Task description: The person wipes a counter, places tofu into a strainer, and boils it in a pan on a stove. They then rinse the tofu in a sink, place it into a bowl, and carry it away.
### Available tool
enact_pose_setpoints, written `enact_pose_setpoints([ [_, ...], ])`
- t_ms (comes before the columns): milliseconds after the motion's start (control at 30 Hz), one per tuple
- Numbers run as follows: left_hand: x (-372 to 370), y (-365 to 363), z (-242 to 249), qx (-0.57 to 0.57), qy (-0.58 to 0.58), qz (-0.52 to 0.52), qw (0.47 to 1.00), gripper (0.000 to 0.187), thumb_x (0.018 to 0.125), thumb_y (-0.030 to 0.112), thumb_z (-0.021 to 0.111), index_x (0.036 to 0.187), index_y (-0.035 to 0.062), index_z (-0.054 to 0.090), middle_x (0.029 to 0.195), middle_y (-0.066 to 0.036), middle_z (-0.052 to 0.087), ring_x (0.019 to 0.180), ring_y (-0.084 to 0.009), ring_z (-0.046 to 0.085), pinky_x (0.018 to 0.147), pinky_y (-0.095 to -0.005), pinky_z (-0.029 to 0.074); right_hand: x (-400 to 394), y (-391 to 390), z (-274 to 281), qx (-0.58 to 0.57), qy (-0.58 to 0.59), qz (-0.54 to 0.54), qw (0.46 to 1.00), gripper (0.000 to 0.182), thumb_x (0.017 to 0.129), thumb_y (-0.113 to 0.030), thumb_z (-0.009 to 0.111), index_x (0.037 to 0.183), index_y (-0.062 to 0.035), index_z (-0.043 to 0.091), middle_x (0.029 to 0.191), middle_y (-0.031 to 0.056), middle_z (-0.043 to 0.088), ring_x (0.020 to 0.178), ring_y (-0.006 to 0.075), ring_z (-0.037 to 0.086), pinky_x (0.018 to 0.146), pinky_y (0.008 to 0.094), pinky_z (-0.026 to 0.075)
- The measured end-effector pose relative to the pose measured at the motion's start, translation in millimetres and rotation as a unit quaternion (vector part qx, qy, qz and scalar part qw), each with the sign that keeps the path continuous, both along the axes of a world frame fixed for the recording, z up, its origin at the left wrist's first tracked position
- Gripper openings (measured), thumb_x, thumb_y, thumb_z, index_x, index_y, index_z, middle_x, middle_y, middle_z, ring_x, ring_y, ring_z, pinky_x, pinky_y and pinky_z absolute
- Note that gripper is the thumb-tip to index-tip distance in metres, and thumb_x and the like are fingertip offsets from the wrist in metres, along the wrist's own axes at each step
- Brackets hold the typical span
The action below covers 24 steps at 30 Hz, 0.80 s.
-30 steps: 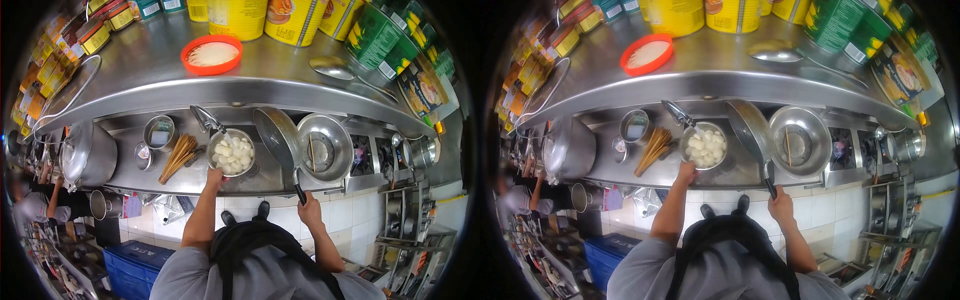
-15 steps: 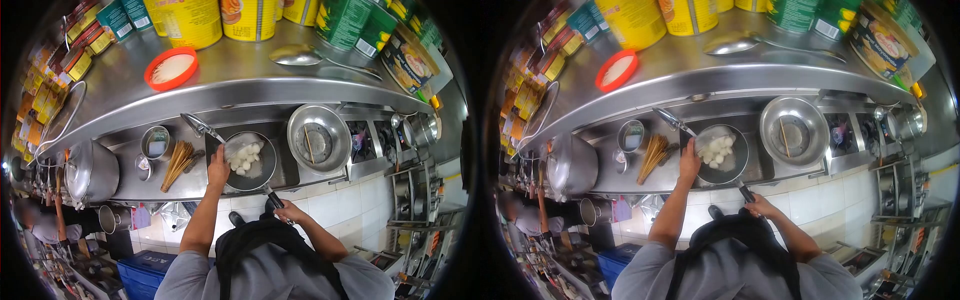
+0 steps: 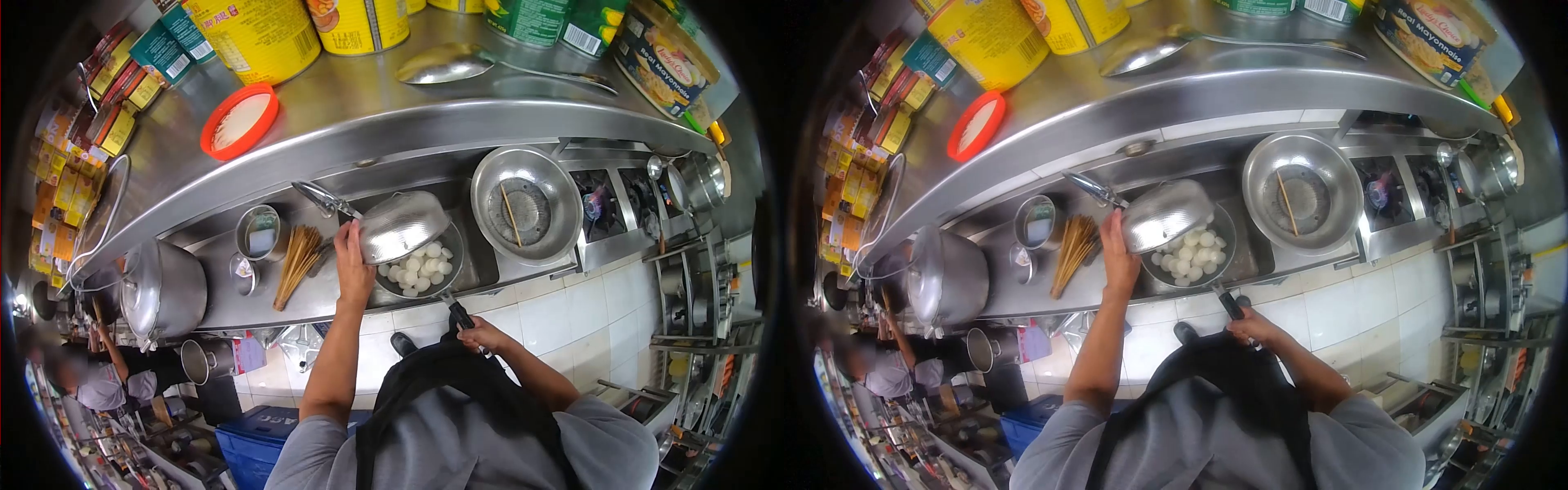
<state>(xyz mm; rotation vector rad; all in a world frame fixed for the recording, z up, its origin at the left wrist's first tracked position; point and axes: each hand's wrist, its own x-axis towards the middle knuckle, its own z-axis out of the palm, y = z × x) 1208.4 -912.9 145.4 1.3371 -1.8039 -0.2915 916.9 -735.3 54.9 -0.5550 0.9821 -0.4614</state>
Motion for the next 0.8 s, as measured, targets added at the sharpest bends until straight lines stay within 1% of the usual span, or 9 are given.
enact_pose_setpoints([
  [200, 26, 54, -46, 0.026, 0.036, 0.098, 0.994, 0.068, 0.078, -0.013, 0.046, 0.144, -0.0034, 0.032, 0.136, -0.028, 0.044, 0.126, -0.0411, 0.042, 0.108, -0.0435, 0.034, -1, -6, 1, 0.033, 0.004, -0.034, 0.999, 0.022, 0.085, -0.005, 0.063, 0.091, -0.0124, 0.043, 0.058, -0.0025, 0.042, 0.044, 0.0066, 0.039, 0.040, 0.0254, 0.033],
  [333, 59, 104, -114, 0.133, 0.331, 0.247, 0.901, 0.068, 0.082, -0.010, 0.040, 0.147, -0.0019, 0.026, 0.136, -0.022, 0.045, 0.128, -0.0333, 0.044, 0.107, -0.0379, 0.034, -1, -14, 9, 0.020, 0.004, -0.047, 0.999, 0.023, 0.084, -0.005, 0.063, 0.092, -0.0111, 0.042, 0.059, -0.0018, 0.043, 0.043, 0.0074, 0.040, 0.040, 0.0253, 0.033],
  [400, 105, 118, -174, 0.179, 0.266, 0.296, 0.900, 0.062, 0.087, -0.002, 0.041, 0.147, 0.0019, 0.025, 0.130, -0.020, 0.050, 0.114, -0.0316, 0.056, 0.092, -0.0377, 0.050, -1, -17, 2, 0.015, 0.006, -0.054, 0.998, 0.022, 0.084, -0.004, 0.063, 0.090, -0.0102, 0.042, 0.060, -0.0015, 0.044, 0.043, 0.0075, 0.041, 0.040, 0.0250, 0.033],
  [467, 102, 120, -122, 0.255, 0.523, 0.284, 0.762, 0.053, 0.091, 0.004, 0.042, 0.142, 0.0023, 0.030, 0.124, -0.020, 0.053, 0.095, -0.0282, 0.065, 0.069, -0.0351, 0.059, -1, -21, -3, 0.012, -0.023, -0.040, 0.999, 0.022, 0.083, -0.003, 0.063, 0.089, -0.0097, 0.043, 0.059, -0.0014, 0.043, 0.043, 0.0076, 0.040, 0.039, 0.0250, 0.033],
  [500, 107, 124, -111, 0.253, 0.532, 0.269, 0.762, 0.040, 0.092, 0.013, 0.048, 0.126, -0.0055, 0.043, 0.118, -0.018, 0.055, 0.091, -0.0269, 0.064, 0.060, -0.0354, 0.060, 0, -24, -2, 0.012, -0.023, -0.041, 0.999, 0.022, 0.083, -0.003, 0.063, 0.089, -0.0097, 0.043, 0.059, -0.0014, 0.043, 0.043, 0.0076, 0.040, 0.039, 0.0250, 0.033],
  [667, 171, 129, -135, 0.357, 0.499, 0.303, 0.729, 0.042, 0.094, 0.020, 0.053, 0.124, -0.0085, 0.044, 0.109, -0.018, 0.058, 0.085, -0.0253, 0.064, 0.064, -0.0365, 0.061, 6, -39, -7, 0.012, -0.020, -0.007, 1.000, 0.023, 0.084, -0.004, 0.063, 0.092, -0.0079, 0.042, 0.061, 0.0002, 0.045, 0.046, 0.0084, 0.042, 0.042, 0.0257, 0.036],
  [733, 176, 126, -116, 0.392, 0.447, 0.306, 0.744, 0.049, 0.097, 0.025, 0.052, 0.134, -0.0034, 0.039, 0.103, -0.017, 0.060, 0.072, -0.0246, 0.065, 0.055, -0.0308, 0.058, 9, -41, -5, 0.010, -0.030, -0.004, 0.999, 0.023, 0.084, -0.004, 0.064, 0.091, -0.0077, 0.042, 0.061, 0.0002, 0.045, 0.046, 0.0085, 0.042, 0.042, 0.0259, 0.036],
  [767, 173, 121, -101, 0.367, 0.216, 0.414, 0.805, 0.058, 0.096, 0.030, 0.055, 0.137, -0.0050, 0.037, 0.106, -0.021, 0.060, 0.084, -0.0331, 0.065, 0.070, -0.0370, 0.057, 10, -43, -4, 0.009, -0.037, -0.002, 0.999, 0.023, 0.084, -0.005, 0.064, 0.091, -0.0075, 0.043, 0.060, 0.0002, 0.045, 0.046, 0.0085, 0.042, 0.042, 0.0261, 0.037],
  [800, 167, 115, -77, 0.367, 0.215, 0.411, 0.806, 0.058, 0.096, 0.030, 0.055, 0.137, -0.0050, 0.037, 0.106, -0.021, 0.060, 0.084, -0.0331, 0.065, 0.070, -0.0370, 0.057, 11, -44, -2, 0.008, -0.038, -0.004, 0.999, 0.023, 0.084, -0.005, 0.064, 0.091, -0.0075, 0.043, 0.060, 0.0002, 0.045, 0.046, 0.0085, 0.042, 0.042, 0.0261, 0.037],
])
